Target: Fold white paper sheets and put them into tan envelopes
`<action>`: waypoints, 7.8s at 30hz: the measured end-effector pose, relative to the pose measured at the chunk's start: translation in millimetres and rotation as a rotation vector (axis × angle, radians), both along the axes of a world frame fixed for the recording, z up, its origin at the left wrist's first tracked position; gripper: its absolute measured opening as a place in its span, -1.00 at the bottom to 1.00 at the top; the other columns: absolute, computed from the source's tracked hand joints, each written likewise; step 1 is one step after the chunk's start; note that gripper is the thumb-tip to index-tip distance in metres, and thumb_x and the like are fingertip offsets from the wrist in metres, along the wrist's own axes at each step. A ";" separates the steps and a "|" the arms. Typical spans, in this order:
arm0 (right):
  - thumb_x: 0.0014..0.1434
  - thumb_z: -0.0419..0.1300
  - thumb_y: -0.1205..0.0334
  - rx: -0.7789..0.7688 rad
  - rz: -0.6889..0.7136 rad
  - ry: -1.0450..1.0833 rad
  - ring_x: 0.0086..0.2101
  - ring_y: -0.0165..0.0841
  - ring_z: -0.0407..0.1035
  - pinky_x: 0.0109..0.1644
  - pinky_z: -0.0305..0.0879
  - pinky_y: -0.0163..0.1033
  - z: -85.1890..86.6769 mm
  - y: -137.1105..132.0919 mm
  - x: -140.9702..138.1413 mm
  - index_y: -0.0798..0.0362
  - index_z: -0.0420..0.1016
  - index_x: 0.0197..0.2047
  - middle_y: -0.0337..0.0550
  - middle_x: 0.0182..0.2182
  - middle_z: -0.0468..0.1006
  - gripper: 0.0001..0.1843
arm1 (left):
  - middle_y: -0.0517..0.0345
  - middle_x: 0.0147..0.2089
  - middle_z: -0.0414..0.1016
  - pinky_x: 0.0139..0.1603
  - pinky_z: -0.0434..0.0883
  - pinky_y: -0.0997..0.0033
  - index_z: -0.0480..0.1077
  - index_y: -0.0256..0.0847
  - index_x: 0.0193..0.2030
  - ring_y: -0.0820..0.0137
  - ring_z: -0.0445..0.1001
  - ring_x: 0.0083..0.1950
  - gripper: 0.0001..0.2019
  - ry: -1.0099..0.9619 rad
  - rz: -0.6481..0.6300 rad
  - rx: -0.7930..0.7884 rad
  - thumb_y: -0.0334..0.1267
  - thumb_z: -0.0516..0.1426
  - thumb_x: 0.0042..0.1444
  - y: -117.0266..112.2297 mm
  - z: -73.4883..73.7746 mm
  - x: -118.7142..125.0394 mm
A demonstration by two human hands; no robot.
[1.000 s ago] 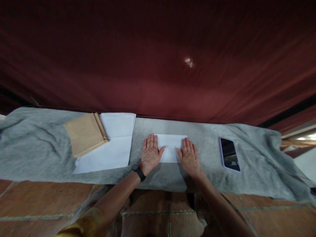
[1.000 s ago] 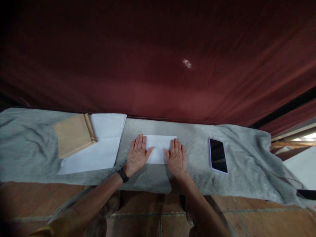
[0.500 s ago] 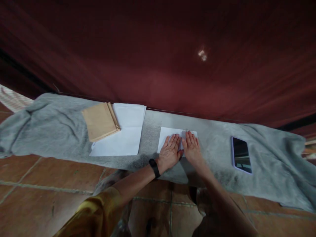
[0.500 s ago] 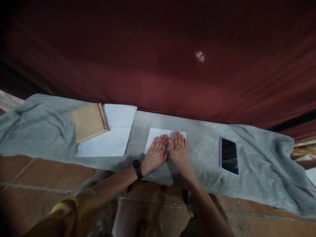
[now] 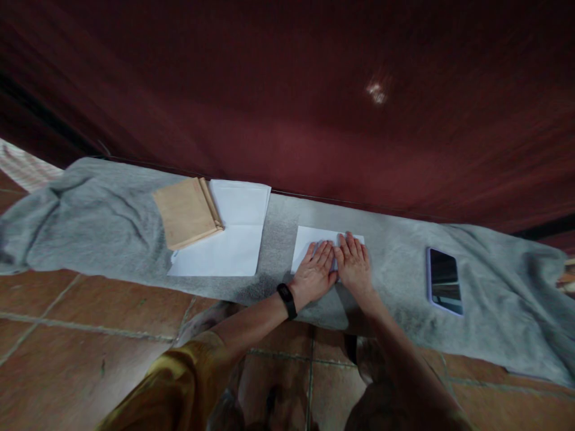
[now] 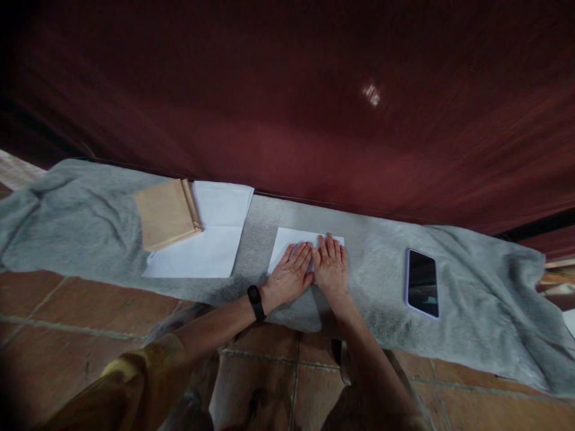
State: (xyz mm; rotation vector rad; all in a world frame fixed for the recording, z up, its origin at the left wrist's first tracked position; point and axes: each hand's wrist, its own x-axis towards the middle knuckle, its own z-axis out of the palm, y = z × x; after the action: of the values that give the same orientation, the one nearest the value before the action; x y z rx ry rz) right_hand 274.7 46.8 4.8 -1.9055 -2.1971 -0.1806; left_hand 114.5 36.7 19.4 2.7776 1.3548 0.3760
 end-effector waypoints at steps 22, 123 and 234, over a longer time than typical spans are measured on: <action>0.51 -0.22 0.00 0.086 -0.089 0.001 0.34 0.03 0.18 0.39 0.03 0.16 -8.5 -1.1 18.2 0.26 0.18 0.47 0.25 0.41 0.24 -0.33 | -0.15 0.56 0.06 0.58 -0.06 -0.03 0.13 -0.38 0.48 0.17 -0.01 0.59 -0.38 -0.039 0.032 -0.026 0.01 -0.11 0.45 1.5 1.9 -3.3; 0.52 -0.20 0.01 0.170 -0.051 0.142 0.42 0.03 0.04 0.40 0.07 0.25 -6.6 -0.9 22.3 0.28 0.04 0.50 0.33 0.42 0.20 -0.32 | -0.08 0.56 0.08 0.58 -0.06 -0.09 0.20 -0.30 0.47 0.11 -0.01 0.58 -0.47 0.086 0.131 0.047 -0.13 -0.09 0.46 27.9 17.5 -27.8; 0.40 0.00 0.17 0.139 -0.071 0.179 0.11 0.00 0.34 0.14 0.30 0.09 17.6 -18.2 22.2 0.16 0.34 0.33 0.23 0.19 0.45 -0.50 | 0.07 0.53 0.16 0.56 -0.04 -0.01 0.21 -0.09 0.47 0.19 0.13 0.53 -0.50 0.140 -0.096 0.036 -0.03 -0.06 0.47 -11.2 19.2 -36.5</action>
State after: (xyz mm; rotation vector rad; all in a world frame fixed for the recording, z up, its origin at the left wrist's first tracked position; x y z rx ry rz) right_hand 296.8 28.6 22.4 -1.8493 -1.9511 -0.1633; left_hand 78.0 25.5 38.6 2.9343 1.2447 0.2079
